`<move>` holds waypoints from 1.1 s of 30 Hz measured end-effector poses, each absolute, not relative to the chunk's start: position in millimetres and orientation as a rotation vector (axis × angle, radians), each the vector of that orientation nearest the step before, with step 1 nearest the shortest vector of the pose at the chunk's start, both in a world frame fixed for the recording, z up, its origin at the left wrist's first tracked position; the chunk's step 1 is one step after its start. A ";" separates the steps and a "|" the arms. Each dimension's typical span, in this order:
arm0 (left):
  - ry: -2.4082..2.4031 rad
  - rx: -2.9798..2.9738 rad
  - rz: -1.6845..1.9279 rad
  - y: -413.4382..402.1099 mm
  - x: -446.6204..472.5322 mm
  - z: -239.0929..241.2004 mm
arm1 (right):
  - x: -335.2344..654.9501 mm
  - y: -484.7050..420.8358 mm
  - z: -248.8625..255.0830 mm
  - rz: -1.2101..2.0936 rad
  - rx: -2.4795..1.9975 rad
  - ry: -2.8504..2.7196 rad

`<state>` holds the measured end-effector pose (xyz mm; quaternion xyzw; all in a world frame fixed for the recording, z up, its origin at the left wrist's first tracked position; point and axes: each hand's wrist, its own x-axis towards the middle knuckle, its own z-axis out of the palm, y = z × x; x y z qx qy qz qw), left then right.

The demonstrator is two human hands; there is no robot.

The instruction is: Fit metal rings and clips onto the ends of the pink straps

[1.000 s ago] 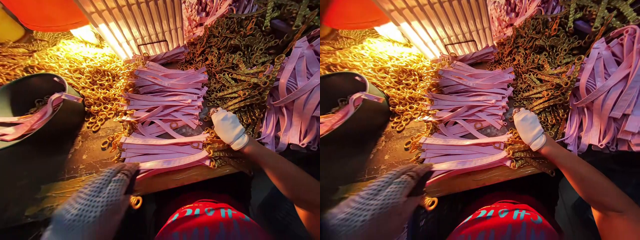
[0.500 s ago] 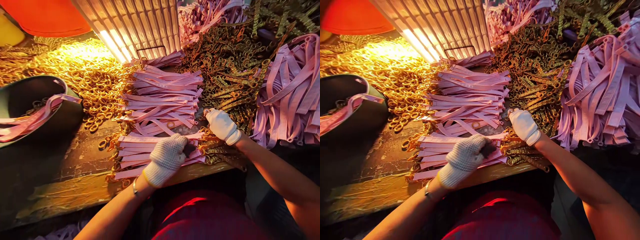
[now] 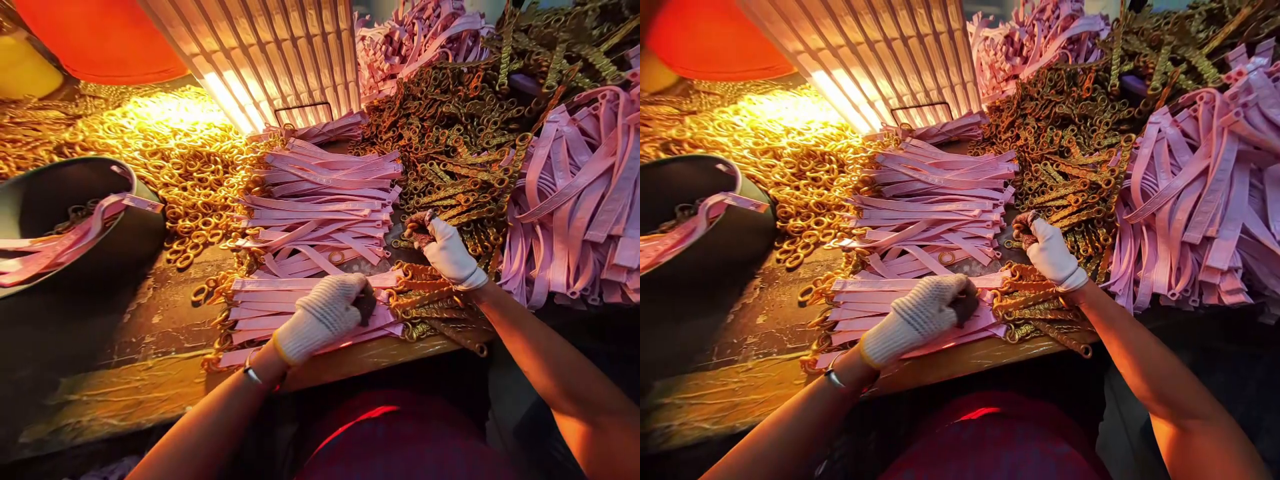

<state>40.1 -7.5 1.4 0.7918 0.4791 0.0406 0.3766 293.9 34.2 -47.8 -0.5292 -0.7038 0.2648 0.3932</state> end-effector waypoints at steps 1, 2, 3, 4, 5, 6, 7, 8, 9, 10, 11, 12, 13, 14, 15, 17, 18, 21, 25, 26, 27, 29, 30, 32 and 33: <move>1.227 1.844 0.205 -8.4 35.4 1.9 | 292.6 32.3 -45.2 0.638 -1.288 -1.750; 1.231 1.634 0.288 -9.8 31.1 2.4 | 290.3 29.4 -40.7 0.604 -1.250 -1.744; 1.231 1.421 0.353 -11.8 27.5 2.5 | 286.9 25.4 -34.5 0.580 -1.225 -1.764; 1.223 1.233 0.402 -14.0 25.0 2.4 | 282.5 20.6 -27.1 0.566 -1.211 -1.810; 1.204 1.085 0.447 -16.5 23.7 2.0 | 277.4 15.3 -19.2 0.559 -1.202 -1.879; 1.180 0.983 0.495 -18.8 23.5 1.4 | 271.8 9.7 -11.3 0.550 -1.199 -1.960; 1.158 0.921 0.542 -21.0 24.2 0.9 | 265.8 4.1 -4.0 0.542 -1.199 -2.039; 1.143 0.890 0.580 -23.0 25.5 0.5 | 259.7 -1.1 2.1 0.536 -1.201 -2.104; 1.137 0.879 0.604 -24.6 27.1 0.4 | 253.7 -5.8 7.0 0.533 -1.210 -2.150; 1.135 0.884 0.619 -25.9 28.8 0.6 | 248.1 -9.7 10.4 0.535 -1.222 -2.182; 1.134 0.899 0.628 -26.9 30.4 0.9 | 242.8 -13.0 12.6 0.542 -1.235 -2.207; 1.131 0.923 0.633 -27.5 31.9 1.2 | 238.0 -15.6 13.6 0.552 -1.243 -2.239; 1.126 0.940 0.645 -27.8 33.1 1.1 | 233.4 -17.7 13.7 0.559 -1.254 -2.280; 1.117 0.944 0.665 -27.6 34.3 0.4 | 229.2 -19.5 13.1 0.556 -1.276 -2.329; 1.107 0.931 0.686 -26.9 35.5 -0.9 | 225.1 -21.3 12.0 0.535 -1.311 -2.379; 1.077 0.869 0.722 -24.1 37.6 -5.3 | 216.8 -25.3 8.9 0.398 -1.407 -2.464; 1.056 0.830 0.736 -22.2 38.5 -7.9 | 212.7 -27.6 7.3 0.268 -1.446 -2.494; 1.008 0.727 0.732 -16.0 39.5 -13.4 | 200.8 -34.2 3.9 -0.194 -1.449 -2.515; 1.010 0.635 0.672 -6.4 37.1 -8.0 | 196.8 -32.5 5.2 -0.137 -1.607 -2.477; 1.019 0.685 0.648 -1.7 36.6 -4.1 | 199.7 -29.3 6.2 0.010 -1.665 -2.458; 1.050 0.815 0.626 4.8 36.3 0.5 | 203.9 -25.5 7.0 0.152 -1.702 -2.422; 1.138 1.206 0.581 24.8 37.3 11.1 | 215.1 -17.6 7.3 0.313 -1.736 -2.285; 1.193 1.451 0.567 38.2 39.0 16.2 | 220.9 -14.4 6.5 0.331 -1.737 -2.205; 1.290 1.835 0.581 69.1 45.4 24.1 | 230.7 -10.9 3.3 0.339 -1.712 -2.083; 1.341 2.066 0.565 84.7 50.3 26.2 | 234.1 -10.7 1.1 0.345 -1.695 -2.053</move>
